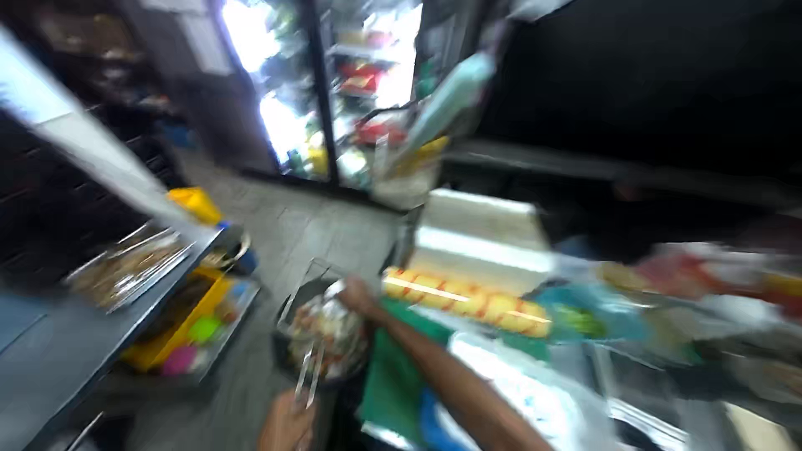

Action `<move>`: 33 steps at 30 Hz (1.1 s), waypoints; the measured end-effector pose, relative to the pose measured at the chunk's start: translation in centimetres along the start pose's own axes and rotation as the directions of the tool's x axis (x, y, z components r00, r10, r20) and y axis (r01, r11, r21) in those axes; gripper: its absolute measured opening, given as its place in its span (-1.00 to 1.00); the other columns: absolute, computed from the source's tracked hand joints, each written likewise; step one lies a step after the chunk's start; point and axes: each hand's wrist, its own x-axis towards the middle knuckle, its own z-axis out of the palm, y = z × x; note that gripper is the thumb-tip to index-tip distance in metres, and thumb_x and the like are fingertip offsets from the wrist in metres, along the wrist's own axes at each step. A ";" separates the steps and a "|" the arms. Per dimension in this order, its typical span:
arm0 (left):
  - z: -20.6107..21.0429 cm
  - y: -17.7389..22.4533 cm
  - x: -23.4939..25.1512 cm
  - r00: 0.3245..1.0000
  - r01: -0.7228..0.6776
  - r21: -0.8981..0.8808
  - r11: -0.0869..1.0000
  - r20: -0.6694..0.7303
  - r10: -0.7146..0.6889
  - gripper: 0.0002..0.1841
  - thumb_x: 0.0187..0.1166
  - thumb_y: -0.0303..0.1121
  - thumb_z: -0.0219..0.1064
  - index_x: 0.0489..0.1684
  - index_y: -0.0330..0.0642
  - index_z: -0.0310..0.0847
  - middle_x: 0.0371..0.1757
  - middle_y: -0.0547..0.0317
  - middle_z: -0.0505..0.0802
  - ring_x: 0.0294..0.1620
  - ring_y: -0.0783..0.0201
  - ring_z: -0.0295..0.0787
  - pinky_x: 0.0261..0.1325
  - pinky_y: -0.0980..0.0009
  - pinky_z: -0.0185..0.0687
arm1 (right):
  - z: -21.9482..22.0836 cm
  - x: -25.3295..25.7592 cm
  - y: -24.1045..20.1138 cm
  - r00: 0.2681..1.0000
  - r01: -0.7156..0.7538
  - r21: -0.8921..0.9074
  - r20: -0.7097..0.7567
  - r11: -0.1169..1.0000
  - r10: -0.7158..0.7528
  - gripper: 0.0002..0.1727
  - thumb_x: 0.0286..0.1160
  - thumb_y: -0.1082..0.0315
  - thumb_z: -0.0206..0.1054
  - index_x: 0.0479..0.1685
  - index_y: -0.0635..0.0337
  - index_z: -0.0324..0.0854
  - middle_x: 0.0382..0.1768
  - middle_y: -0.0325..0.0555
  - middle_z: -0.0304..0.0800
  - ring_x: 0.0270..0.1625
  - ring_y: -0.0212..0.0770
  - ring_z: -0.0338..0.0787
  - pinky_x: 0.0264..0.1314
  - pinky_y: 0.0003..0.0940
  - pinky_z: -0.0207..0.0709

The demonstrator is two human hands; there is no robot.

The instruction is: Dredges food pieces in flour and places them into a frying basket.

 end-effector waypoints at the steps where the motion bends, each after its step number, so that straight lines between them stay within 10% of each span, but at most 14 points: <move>1: -0.3 0.2 0.5 0.999 0.051 -0.029 0.998 0.002 -0.051 -0.66 0.57 -0.27 0.42 0.18 -0.29 0.63 -0.51 0.05 0.80 -0.66 0.17 0.75 -0.54 0.18 0.80 | 1.1 0.5 -0.3 1.000 0.021 0.013 -0.001 1.000 -0.021 -0.42 0.58 0.08 0.42 0.38 0.38 0.58 0.30 0.41 0.69 0.38 0.36 0.67 0.43 0.34 0.47; 17: -1.3 -2.3 2.8 0.990 0.095 -0.205 0.974 0.118 -0.072 -0.75 0.52 -0.37 0.45 0.04 -0.27 0.61 -0.71 0.11 0.74 -0.80 0.20 0.71 -0.72 0.29 0.72 | 0.7 4.1 -0.7 0.993 0.093 -0.095 -0.071 0.991 -0.099 -0.63 0.45 0.26 0.48 0.12 0.33 0.73 0.12 0.30 0.78 0.23 0.28 0.75 0.30 0.26 0.54; 23: -0.2 -1.6 1.6 0.997 0.050 -0.270 0.962 0.070 -0.032 -0.76 0.48 -0.42 0.48 -0.01 -0.31 0.62 -0.72 0.10 0.72 -0.82 0.20 0.68 -0.76 0.30 0.68 | -3.1 1.6 1.1 0.954 0.297 0.177 -0.106 0.938 -0.282 -0.70 0.47 0.40 0.44 0.17 0.22 0.78 0.08 0.13 0.84 0.15 0.04 0.81 0.29 0.13 0.60; 29: 0.8 -2.4 0.4 1.000 0.028 -0.234 0.972 0.009 -0.026 -0.78 0.48 -0.47 0.46 -0.01 -0.33 0.65 -0.69 0.12 0.74 -0.81 0.24 0.67 -0.79 0.32 0.65 | -11.3 -9.8 10.9 0.882 0.331 0.234 -0.422 0.914 -0.211 -0.72 0.54 0.36 0.44 0.19 0.13 0.77 0.08 -0.13 0.89 0.11 -0.25 0.87 0.28 -0.14 0.77; 33: 0.7 -3.0 -0.2 0.999 0.045 -0.227 0.973 -0.017 -0.050 -0.82 0.49 -0.50 0.44 -0.03 -0.33 0.65 -0.70 0.11 0.75 -0.81 0.26 0.66 -0.79 0.35 0.64 | -13.3 -22.5 22.3 0.878 -0.071 0.132 -0.462 0.989 0.125 -0.75 0.51 0.39 0.47 0.11 0.23 0.77 -0.03 0.07 0.87 0.03 0.00 0.84 0.21 0.15 0.68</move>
